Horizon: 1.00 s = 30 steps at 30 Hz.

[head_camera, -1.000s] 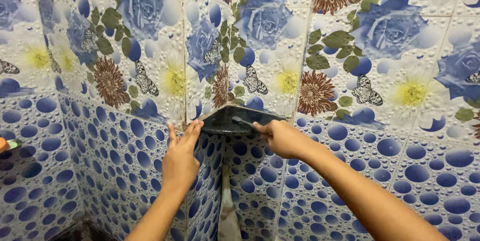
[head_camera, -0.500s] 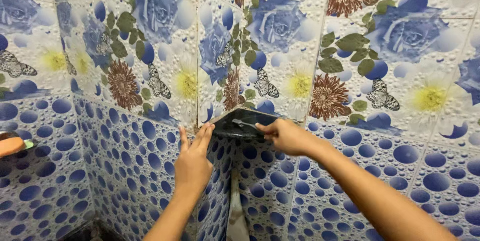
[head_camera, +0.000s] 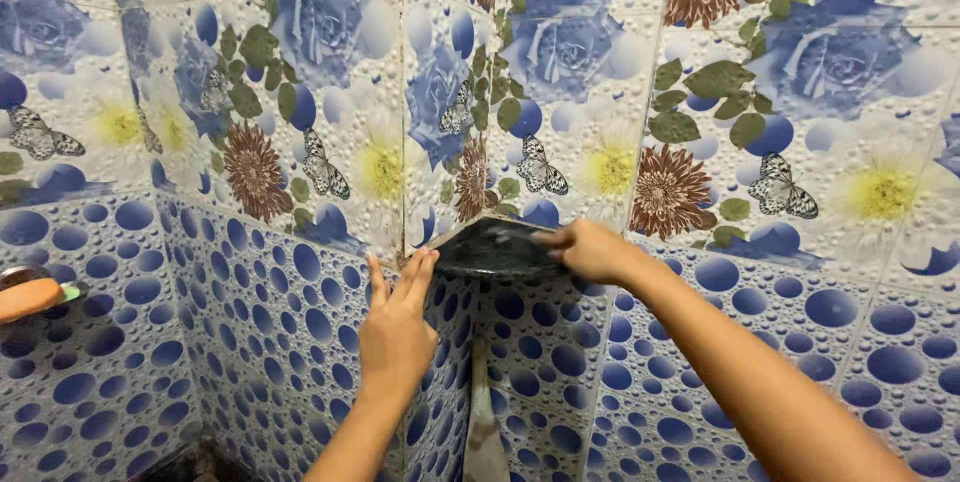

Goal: The person scrubs a small triangular corner shelf in a tiled bathroom using a toothbrush, then rinses the shelf with water from a green cup. The person also opens a blue soap dish and removes a bar of soap.

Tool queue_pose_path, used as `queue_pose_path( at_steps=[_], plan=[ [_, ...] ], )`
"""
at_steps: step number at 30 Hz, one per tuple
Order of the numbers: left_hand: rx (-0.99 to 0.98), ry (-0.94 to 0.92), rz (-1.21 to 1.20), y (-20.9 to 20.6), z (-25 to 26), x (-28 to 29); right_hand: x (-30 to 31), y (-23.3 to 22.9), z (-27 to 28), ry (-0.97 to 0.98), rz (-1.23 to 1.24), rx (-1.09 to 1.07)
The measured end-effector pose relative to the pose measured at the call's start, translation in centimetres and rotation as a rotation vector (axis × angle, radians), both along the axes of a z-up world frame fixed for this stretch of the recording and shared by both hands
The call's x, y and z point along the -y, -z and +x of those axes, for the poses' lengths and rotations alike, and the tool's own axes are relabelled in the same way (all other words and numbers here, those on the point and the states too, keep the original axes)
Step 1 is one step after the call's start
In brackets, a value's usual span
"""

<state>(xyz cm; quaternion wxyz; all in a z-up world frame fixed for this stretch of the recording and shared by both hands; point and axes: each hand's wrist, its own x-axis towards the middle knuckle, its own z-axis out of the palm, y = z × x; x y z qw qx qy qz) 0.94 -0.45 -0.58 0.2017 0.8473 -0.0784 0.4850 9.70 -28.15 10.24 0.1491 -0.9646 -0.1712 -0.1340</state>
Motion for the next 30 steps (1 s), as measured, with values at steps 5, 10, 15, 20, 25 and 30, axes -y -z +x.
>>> queue_pose_path(
  at_steps=[5, 10, 15, 20, 25, 30],
  plan=[
    [0.006, -0.001, -0.001, 0.3, 0.2, -0.1, 1.3, 0.6, 2.0, 0.041, -0.007, 0.131],
    [0.087, -0.015, 0.014, 0.3, 0.3, 0.1, 0.8, 0.1, 4.5, -0.214, 0.241, -0.29],
    [-0.026, -0.033, 0.0, 0.1, 0.1, 0.2, -1.4, -0.7, 5.1, 0.022, -0.076, 0.091],
    [-0.024, -0.013, 0.007, 0.0, 0.0, 0.0, -3.7, -1.2, 4.6, 0.045, -0.142, 0.155],
    [0.06, -0.005, 0.016, 0.2, 0.2, -0.2, -4.4, -1.2, 2.1, -0.211, -0.033, -0.045],
    [0.027, 0.032, -0.017, 0.3, 0.1, -0.1, -3.6, -0.5, -2.3, -0.299, 0.032, -0.133]
  ],
)
